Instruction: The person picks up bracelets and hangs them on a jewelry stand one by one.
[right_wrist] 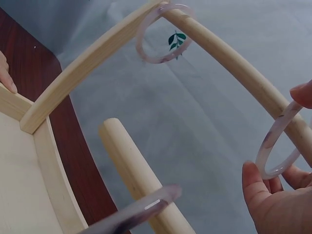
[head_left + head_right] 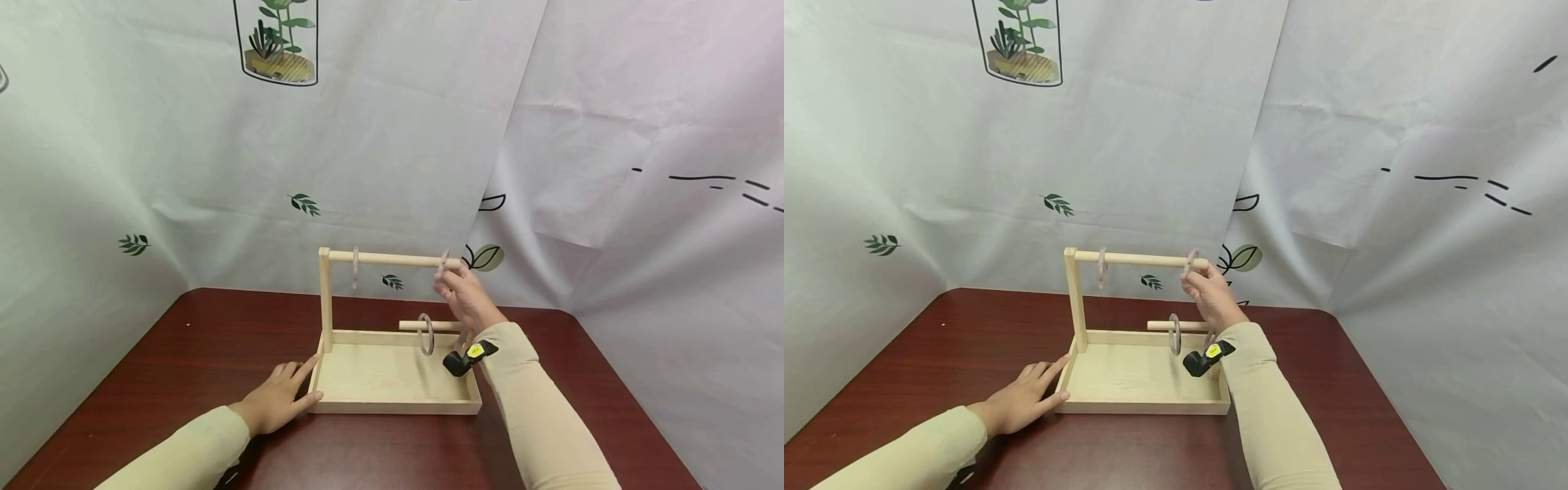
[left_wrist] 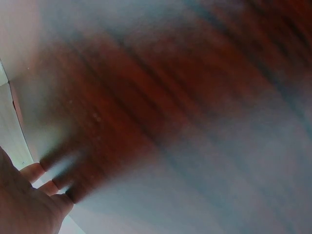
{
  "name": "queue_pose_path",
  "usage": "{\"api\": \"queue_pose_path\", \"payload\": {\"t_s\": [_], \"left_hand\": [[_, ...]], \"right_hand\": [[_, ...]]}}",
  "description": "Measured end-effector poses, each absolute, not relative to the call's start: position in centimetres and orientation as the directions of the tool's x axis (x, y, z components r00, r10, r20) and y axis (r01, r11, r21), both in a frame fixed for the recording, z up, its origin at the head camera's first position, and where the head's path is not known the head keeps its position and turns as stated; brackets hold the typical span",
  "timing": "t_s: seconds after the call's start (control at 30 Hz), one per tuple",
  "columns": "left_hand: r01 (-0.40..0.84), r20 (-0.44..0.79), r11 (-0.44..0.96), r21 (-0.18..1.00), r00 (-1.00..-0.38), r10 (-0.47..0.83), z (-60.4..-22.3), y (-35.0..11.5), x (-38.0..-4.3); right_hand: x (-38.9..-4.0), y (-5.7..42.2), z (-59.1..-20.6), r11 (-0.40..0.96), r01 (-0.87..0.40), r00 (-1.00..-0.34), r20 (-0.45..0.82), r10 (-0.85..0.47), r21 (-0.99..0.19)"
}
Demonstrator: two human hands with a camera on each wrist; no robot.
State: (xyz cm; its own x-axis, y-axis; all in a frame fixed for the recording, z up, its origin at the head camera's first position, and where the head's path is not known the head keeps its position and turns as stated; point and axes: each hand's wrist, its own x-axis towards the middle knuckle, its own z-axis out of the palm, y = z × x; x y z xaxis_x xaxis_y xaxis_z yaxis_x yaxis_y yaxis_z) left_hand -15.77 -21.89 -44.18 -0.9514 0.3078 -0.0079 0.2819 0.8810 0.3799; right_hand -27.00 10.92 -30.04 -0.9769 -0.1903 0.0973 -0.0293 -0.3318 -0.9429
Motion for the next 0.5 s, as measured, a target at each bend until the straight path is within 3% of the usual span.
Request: {"api": "queue_pose_path", "payload": {"t_s": [0.5], "left_hand": [[0.318,0.032,0.87,0.376,-0.943,0.331,-44.4,-22.0,-15.8]], "right_hand": [[-27.2,9.7,-30.6,-0.338,0.022,-0.984,0.038,-0.171,-0.941]]}}
